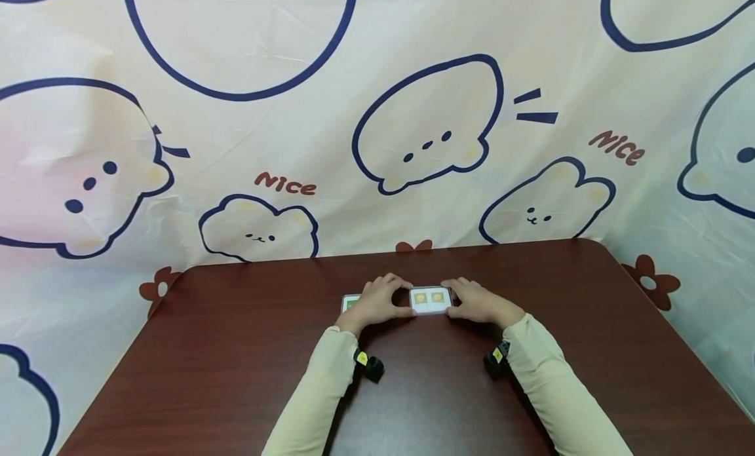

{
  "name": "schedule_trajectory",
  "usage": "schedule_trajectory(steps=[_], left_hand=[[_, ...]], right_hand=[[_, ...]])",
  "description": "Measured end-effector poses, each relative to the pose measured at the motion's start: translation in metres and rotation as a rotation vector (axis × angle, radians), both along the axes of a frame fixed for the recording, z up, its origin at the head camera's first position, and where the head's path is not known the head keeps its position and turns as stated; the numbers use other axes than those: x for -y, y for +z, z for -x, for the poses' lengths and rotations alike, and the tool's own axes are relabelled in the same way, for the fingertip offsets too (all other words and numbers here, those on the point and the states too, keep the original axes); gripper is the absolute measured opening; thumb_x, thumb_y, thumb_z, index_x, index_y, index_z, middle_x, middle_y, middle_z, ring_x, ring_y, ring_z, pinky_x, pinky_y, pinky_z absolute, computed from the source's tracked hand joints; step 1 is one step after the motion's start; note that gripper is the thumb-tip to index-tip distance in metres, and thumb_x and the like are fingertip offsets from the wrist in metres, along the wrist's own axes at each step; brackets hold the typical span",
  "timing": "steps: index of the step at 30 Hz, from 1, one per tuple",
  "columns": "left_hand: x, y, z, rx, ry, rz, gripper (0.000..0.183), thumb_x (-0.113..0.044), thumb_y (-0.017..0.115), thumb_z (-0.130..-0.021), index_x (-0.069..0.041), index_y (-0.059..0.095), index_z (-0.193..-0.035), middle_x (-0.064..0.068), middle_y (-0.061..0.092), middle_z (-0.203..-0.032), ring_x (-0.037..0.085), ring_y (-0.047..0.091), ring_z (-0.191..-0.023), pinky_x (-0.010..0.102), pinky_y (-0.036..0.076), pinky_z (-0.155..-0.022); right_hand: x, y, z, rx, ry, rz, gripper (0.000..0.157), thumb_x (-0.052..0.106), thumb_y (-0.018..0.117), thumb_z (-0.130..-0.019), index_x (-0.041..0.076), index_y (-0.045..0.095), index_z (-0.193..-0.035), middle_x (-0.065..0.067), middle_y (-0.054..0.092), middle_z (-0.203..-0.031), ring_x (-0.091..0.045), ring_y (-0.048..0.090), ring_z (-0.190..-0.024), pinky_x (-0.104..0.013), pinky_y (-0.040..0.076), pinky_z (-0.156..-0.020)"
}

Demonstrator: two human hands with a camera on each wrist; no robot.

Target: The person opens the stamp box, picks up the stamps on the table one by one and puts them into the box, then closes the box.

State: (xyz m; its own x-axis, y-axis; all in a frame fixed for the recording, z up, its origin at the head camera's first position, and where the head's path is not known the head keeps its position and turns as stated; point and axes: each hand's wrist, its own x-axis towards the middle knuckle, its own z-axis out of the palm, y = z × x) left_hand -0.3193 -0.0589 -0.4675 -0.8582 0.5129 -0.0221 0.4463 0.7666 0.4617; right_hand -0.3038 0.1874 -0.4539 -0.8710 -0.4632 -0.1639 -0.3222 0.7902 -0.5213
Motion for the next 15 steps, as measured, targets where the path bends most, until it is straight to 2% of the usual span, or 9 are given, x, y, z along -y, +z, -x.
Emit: schedule_trajectory(steps=[11,15], left_hand=[[0.004,0.001,-0.003,0.025,0.014,0.008,0.057,-0.047,0.070,-0.085,-0.021,0.056,-0.134,0.002,0.049,-0.139,0.023,0.045,-0.127,0.045,0.031,-0.108],[0.005,0.000,-0.002,0.032,0.017,0.023,0.059,-0.048,0.071,-0.084,-0.021,0.056,-0.135,0.002,0.048,-0.139,0.021,0.045,-0.128,0.043,0.032,-0.108]], right_hand=[[0.004,-0.008,0.003,-0.024,-0.005,-0.006,0.062,0.022,0.068,-0.087,-0.002,0.044,-0.139,-0.007,0.050,-0.097,-0.020,0.045,-0.091,-0.034,0.038,-0.079],[0.005,-0.011,0.004,-0.016,-0.002,0.000,0.068,0.026,0.069,-0.087,-0.003,0.041,-0.142,-0.006,0.050,-0.098,-0.021,0.044,-0.092,-0.035,0.037,-0.080]])
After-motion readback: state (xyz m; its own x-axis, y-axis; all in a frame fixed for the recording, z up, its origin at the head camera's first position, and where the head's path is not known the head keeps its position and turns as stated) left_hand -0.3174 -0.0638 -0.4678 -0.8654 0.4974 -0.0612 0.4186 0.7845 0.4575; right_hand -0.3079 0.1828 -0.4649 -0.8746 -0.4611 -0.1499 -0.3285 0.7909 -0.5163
